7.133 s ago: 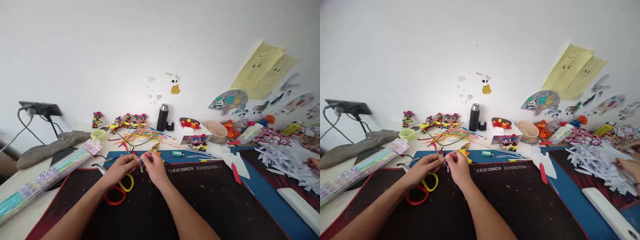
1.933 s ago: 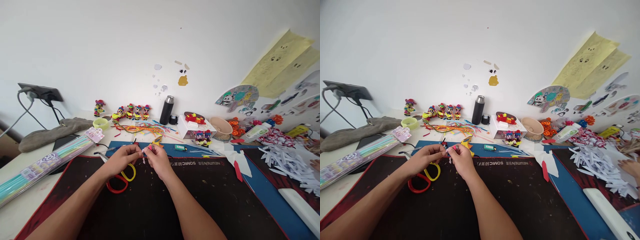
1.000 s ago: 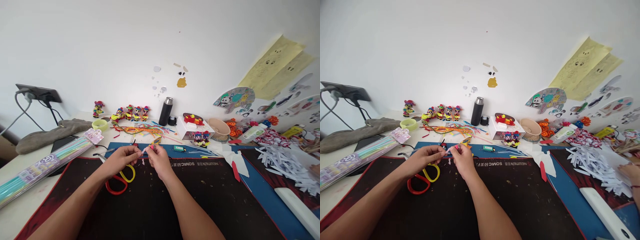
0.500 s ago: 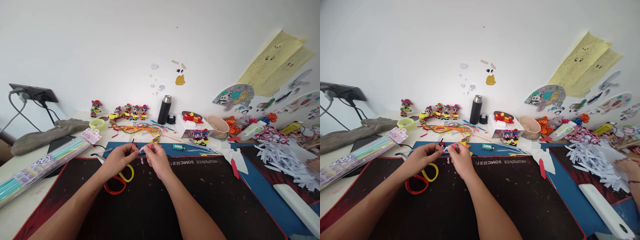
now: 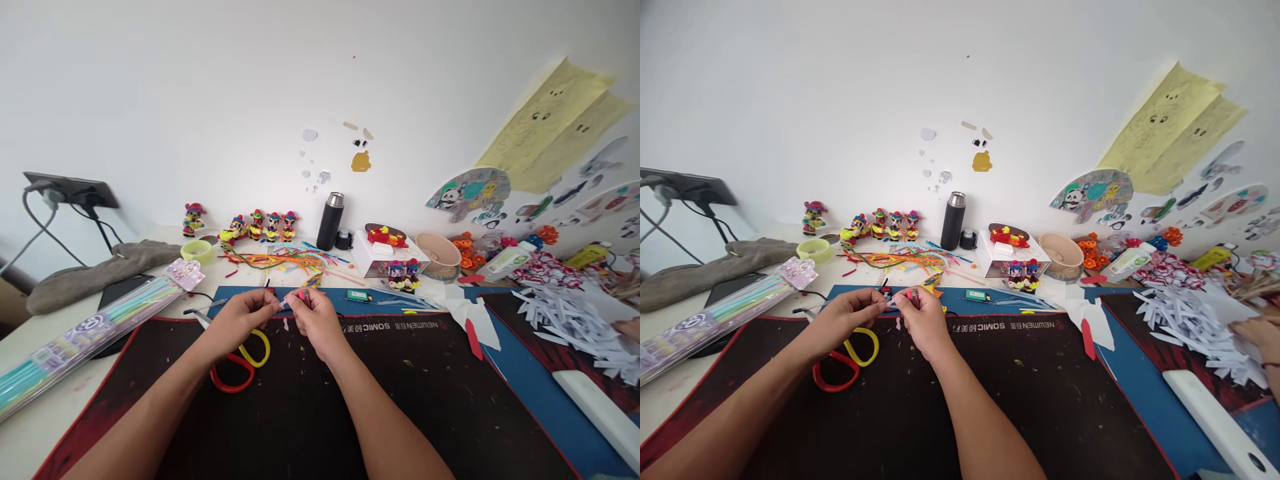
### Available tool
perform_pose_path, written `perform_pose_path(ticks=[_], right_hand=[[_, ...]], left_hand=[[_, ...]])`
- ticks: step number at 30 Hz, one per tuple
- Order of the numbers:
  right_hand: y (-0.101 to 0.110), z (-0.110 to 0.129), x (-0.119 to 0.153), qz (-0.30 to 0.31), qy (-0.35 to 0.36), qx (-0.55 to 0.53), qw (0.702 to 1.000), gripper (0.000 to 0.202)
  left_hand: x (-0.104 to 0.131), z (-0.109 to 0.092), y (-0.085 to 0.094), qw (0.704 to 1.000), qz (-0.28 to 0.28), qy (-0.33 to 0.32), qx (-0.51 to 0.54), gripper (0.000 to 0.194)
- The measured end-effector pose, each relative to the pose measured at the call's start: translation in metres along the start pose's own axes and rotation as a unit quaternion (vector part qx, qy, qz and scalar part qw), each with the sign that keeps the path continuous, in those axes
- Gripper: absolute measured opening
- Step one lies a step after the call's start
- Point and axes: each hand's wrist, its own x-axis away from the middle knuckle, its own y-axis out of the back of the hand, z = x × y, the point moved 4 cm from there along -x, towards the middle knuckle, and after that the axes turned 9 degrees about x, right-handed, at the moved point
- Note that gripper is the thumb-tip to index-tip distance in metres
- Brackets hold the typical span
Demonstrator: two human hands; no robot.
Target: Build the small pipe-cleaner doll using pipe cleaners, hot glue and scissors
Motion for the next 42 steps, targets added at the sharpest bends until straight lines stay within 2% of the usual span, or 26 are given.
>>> perform_pose_path(ticks=[6, 11, 19, 25, 36, 42], right_hand=[[-0.001, 0.002, 0.0, 0.02, 0.019, -0.004, 1.0, 0.043], [0.0, 0.0, -0.001, 0.016, 0.003, -0.016, 1.0, 0.043], [-0.002, 0.0, 0.0, 0.021, -0.011, -0.033, 0.999, 0.045], [-0.001, -0.002, -0.001, 0.018, -0.009, -0.031, 0.999, 0.043], [0.0, 0.0, -0.001, 0.028, 0.004, -0.034, 0.999, 0.041], [-0.001, -0.003, -0.002, 0.021, -0.011, -0.023, 0.999, 0.039]], left_hand=[[-0.002, 0.006, 0.0, 0.999, 0.011, 0.013, 0.043, 0.048], [-0.002, 0.005, -0.002, 0.999, 0.008, 0.016, 0.033, 0.048], [-0.001, 0.001, 0.0, 1.0, -0.027, -0.001, 0.016, 0.049], [0.0, -0.001, -0.003, 1.0, -0.009, -0.008, 0.013, 0.048], [-0.003, 0.012, -0.003, 0.994, 0.014, 0.024, 0.109, 0.046], [-0.004, 0.009, -0.004, 0.996, 0.024, 0.031, 0.085, 0.047]])
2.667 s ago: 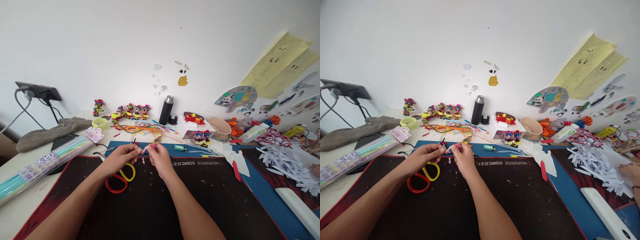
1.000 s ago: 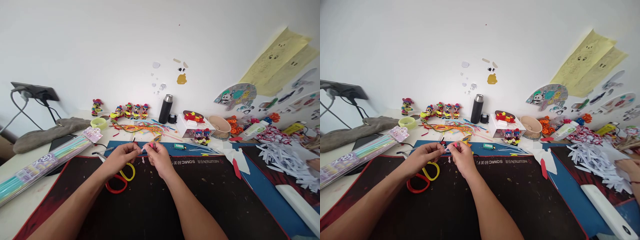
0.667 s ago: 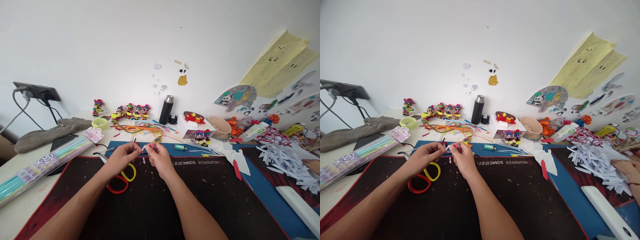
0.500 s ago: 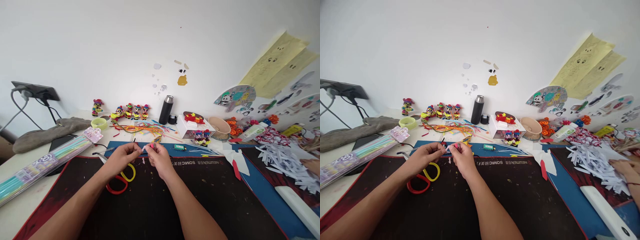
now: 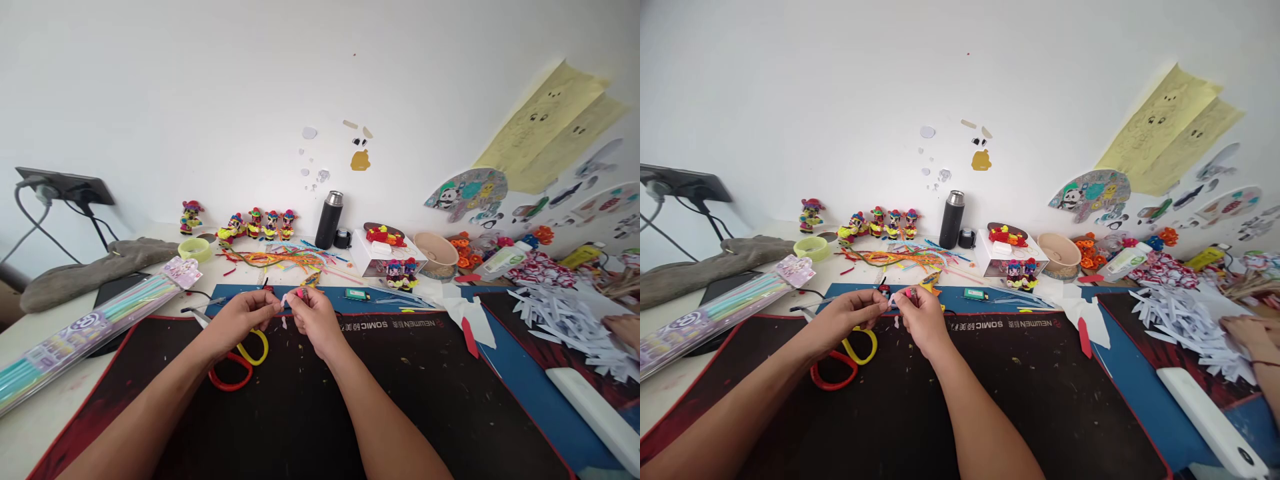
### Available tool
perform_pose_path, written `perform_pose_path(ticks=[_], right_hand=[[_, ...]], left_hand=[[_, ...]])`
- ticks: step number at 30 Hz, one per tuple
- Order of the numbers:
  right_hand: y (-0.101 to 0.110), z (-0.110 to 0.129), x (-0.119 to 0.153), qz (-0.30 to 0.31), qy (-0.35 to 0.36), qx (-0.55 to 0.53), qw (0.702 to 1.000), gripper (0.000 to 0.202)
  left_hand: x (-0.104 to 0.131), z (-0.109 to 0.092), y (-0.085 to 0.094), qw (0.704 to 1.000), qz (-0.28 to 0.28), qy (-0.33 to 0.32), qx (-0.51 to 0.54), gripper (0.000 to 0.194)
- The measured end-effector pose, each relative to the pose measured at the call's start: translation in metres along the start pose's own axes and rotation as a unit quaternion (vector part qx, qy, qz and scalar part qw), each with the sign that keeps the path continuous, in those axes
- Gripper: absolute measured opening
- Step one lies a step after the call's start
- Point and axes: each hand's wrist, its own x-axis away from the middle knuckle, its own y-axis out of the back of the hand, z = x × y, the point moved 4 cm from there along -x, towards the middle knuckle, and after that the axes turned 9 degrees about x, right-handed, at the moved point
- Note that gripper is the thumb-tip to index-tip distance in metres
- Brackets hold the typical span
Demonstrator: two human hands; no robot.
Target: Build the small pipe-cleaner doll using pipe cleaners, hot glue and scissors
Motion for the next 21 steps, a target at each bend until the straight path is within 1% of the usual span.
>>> perform_pose_path(ticks=[6, 11, 14, 17, 21], right_hand=[[-0.0013, 0.0, 0.0005, 0.009, -0.005, -0.001, 1.0, 0.038], [-0.0003, 0.0006, 0.0004, 0.004, -0.011, -0.008, 1.0, 0.039], [0.0001, 0.0017, 0.0005, 0.001, -0.009, -0.015, 1.0, 0.041], [-0.0003, 0.0022, 0.0012, 0.0, -0.009, -0.011, 1.0, 0.041], [-0.001, 0.0023, 0.0023, 0.003, -0.01, -0.007, 1.0, 0.041]], left_hand=[[0.0013, 0.0003, -0.0018, 1.0, 0.012, -0.004, -0.01, 0.042], [0.0009, 0.0018, 0.0002, 1.0, 0.025, -0.005, -0.007, 0.049], [0.0003, 0.002, 0.0039, 1.0, 0.02, -0.012, 0.004, 0.053], [0.0006, 0.0008, 0.0054, 1.0, 0.015, -0.014, 0.019, 0.051], [0.0015, -0.0013, 0.0021, 0.999, 0.029, -0.003, 0.026, 0.052]])
